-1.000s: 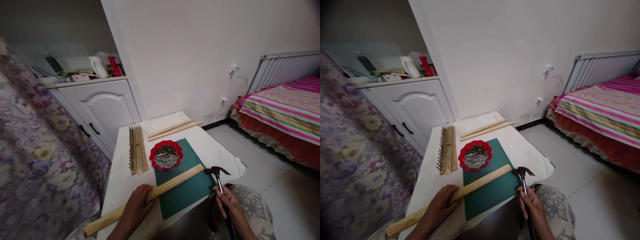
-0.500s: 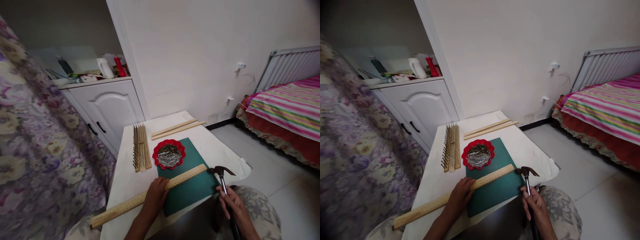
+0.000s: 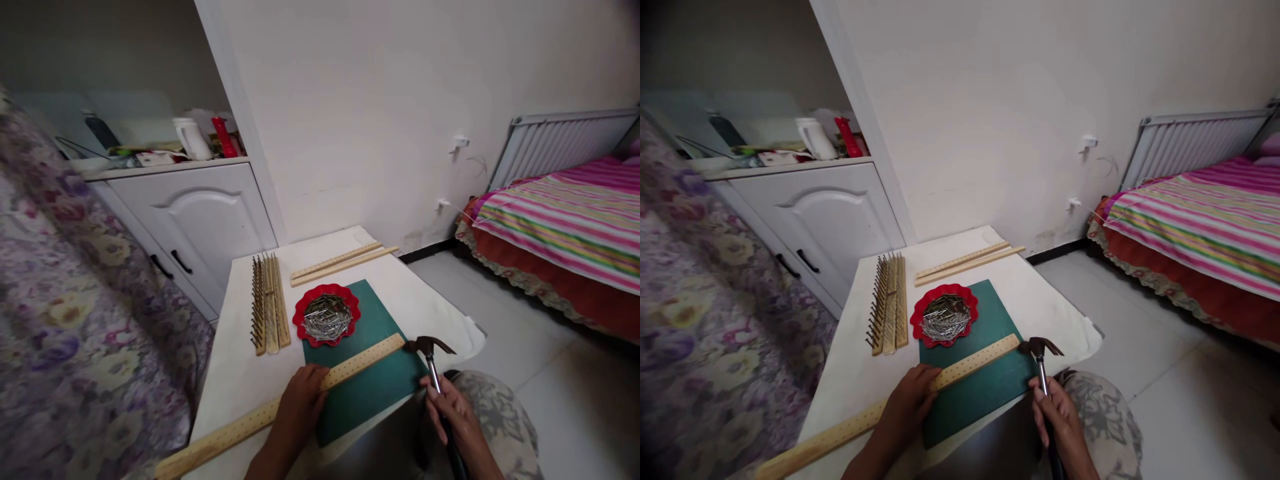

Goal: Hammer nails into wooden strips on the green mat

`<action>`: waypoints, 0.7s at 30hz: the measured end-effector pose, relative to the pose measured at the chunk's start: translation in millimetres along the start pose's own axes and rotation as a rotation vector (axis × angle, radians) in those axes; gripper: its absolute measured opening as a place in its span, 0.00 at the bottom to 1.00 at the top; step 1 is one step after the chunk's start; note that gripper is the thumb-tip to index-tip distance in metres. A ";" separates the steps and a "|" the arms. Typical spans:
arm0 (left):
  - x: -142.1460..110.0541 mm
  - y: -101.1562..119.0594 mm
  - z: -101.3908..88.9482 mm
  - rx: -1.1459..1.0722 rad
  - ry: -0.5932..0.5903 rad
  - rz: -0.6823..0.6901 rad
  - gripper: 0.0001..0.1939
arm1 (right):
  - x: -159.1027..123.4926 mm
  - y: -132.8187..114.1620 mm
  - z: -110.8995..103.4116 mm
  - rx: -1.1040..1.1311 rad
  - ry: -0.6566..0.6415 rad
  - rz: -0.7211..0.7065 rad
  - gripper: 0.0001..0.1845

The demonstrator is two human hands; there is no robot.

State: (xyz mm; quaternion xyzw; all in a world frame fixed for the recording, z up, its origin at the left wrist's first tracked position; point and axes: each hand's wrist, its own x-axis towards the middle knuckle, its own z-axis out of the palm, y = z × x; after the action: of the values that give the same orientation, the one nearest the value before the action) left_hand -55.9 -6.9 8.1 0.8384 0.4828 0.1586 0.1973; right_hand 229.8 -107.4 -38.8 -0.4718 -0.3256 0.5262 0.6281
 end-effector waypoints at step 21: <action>60.0 17.9 -44.5 -0.066 0.188 0.071 0.08 | -20.3 6.9 -2.4 -0.027 -0.048 0.173 0.19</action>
State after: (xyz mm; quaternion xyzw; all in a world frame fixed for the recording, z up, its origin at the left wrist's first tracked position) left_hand -33.8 45.1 60.1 0.8295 0.4636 0.2592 0.1728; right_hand 224.8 -127.7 -44.3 -0.4938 -0.3055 0.5853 0.5659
